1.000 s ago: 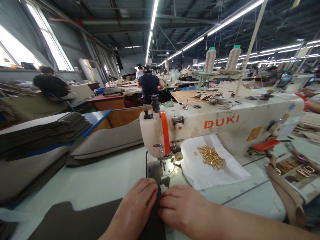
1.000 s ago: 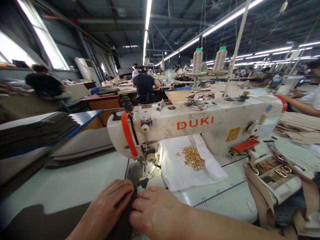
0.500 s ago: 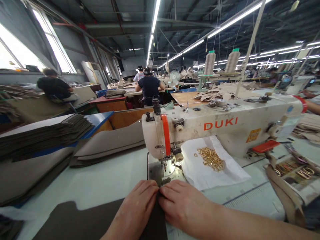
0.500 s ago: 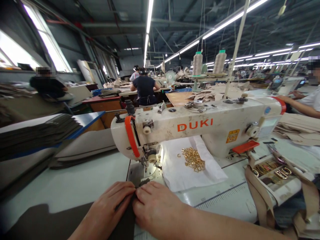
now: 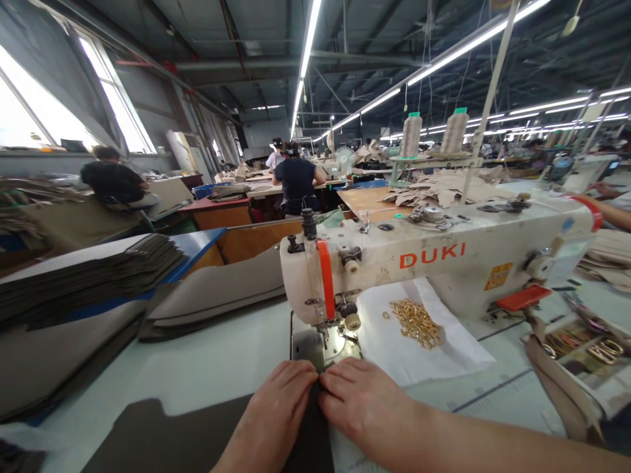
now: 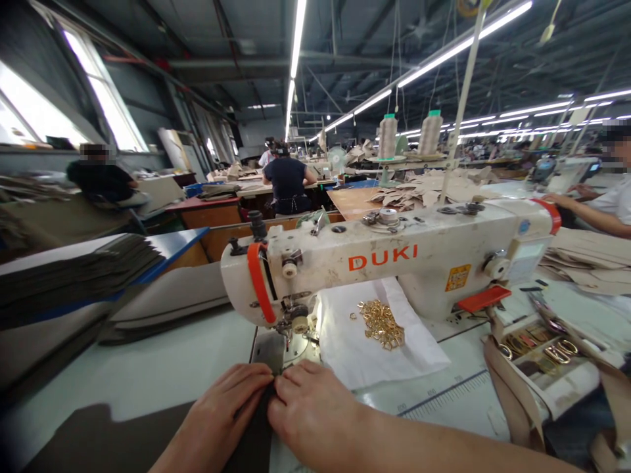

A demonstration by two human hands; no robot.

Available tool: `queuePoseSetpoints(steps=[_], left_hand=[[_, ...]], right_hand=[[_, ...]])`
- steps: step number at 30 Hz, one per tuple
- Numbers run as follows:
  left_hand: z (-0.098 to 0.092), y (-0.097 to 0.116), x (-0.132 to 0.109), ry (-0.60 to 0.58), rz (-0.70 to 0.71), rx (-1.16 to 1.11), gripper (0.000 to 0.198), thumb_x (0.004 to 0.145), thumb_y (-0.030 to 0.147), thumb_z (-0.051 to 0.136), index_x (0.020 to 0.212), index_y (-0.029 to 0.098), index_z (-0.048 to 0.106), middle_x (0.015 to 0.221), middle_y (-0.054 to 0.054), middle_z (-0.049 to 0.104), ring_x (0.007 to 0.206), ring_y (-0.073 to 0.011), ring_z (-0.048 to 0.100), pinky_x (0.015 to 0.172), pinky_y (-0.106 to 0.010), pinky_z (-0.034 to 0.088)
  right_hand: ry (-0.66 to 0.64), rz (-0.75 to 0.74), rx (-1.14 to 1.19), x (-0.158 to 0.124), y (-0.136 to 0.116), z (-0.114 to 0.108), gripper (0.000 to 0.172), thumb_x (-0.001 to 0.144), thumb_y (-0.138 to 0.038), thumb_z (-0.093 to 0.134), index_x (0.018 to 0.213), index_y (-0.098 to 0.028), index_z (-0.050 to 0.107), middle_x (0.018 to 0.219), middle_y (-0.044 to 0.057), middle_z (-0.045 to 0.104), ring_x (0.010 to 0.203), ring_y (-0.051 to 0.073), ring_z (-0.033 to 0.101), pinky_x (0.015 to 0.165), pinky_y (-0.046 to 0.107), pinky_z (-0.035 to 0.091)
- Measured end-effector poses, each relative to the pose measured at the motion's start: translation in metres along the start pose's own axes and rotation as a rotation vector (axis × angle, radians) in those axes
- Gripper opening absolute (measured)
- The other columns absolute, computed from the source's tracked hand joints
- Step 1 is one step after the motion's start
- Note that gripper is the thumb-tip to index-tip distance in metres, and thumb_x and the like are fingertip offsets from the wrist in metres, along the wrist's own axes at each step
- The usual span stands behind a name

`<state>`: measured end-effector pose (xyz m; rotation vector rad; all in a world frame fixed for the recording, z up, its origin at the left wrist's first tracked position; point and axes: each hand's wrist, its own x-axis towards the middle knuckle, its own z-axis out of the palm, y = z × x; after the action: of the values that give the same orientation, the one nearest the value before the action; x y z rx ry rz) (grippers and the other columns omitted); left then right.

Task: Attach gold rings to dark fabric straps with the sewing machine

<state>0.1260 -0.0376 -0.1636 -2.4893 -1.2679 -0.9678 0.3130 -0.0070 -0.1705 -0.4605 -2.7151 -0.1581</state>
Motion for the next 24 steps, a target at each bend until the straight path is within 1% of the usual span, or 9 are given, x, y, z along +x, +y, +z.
queuePoseSetpoints(steps=[5,9,14,18,20,24], left_hand=[[0.015,-0.013,0.013,0.049,0.052,-0.013,0.025,0.085,0.008,0.042,0.088,0.021,0.063,0.081,-0.003,0.073,0.073,-0.0168,0.07,0.069,-0.026,0.061],[0.022,-0.02,0.024,0.046,0.06,-0.047,0.025,0.086,0.008,0.041,0.085,0.021,0.062,0.079,-0.002,0.072,0.072,-0.0165,0.07,0.07,-0.026,0.061],[0.027,-0.025,0.029,0.068,0.068,0.01,0.025,0.089,0.011,0.04,0.086,0.021,0.063,0.08,-0.003,0.073,0.074,-0.0173,0.07,0.074,-0.029,0.061],[0.029,-0.03,0.03,0.093,0.077,0.047,0.027,0.09,0.013,0.038,0.086,0.02,0.064,0.078,-0.003,0.073,0.072,-0.0179,0.07,0.073,-0.03,0.061],[0.03,-0.031,0.03,0.092,0.059,0.03,0.026,0.09,0.014,0.039,0.085,0.021,0.064,0.077,-0.003,0.073,0.071,-0.018,0.069,0.072,-0.03,0.061],[0.029,-0.032,0.032,0.101,0.048,0.037,0.026,0.091,0.016,0.039,0.086,0.02,0.064,0.075,-0.003,0.072,0.068,-0.018,0.069,0.072,-0.03,0.061]], right_hand=[[-0.041,0.004,-0.032,0.0,0.019,0.003,0.007,0.089,-0.019,0.054,0.087,-0.015,0.059,0.094,0.007,0.062,0.089,0.019,0.054,0.085,0.033,0.043],[-0.026,0.032,-0.025,0.002,0.03,0.006,0.005,0.09,-0.019,0.056,0.087,-0.015,0.058,0.096,0.007,0.061,0.09,0.019,0.054,0.084,0.032,0.043],[0.002,0.068,0.018,0.004,0.037,0.011,0.003,0.09,-0.017,0.054,0.089,-0.015,0.057,0.1,0.006,0.062,0.091,0.018,0.054,0.083,0.031,0.043],[0.011,0.087,0.018,0.006,0.041,0.014,0.003,0.089,-0.016,0.054,0.088,-0.016,0.056,0.098,0.006,0.062,0.084,0.018,0.055,0.079,0.032,0.043],[0.02,0.088,0.013,0.007,0.042,0.016,0.004,0.09,-0.015,0.052,0.088,-0.015,0.056,0.097,0.006,0.063,0.083,0.019,0.055,0.079,0.033,0.043],[0.022,0.083,0.016,0.009,0.044,0.018,0.011,0.093,-0.016,0.047,0.086,-0.015,0.056,0.096,0.006,0.064,0.088,0.02,0.056,0.081,0.034,0.042]])
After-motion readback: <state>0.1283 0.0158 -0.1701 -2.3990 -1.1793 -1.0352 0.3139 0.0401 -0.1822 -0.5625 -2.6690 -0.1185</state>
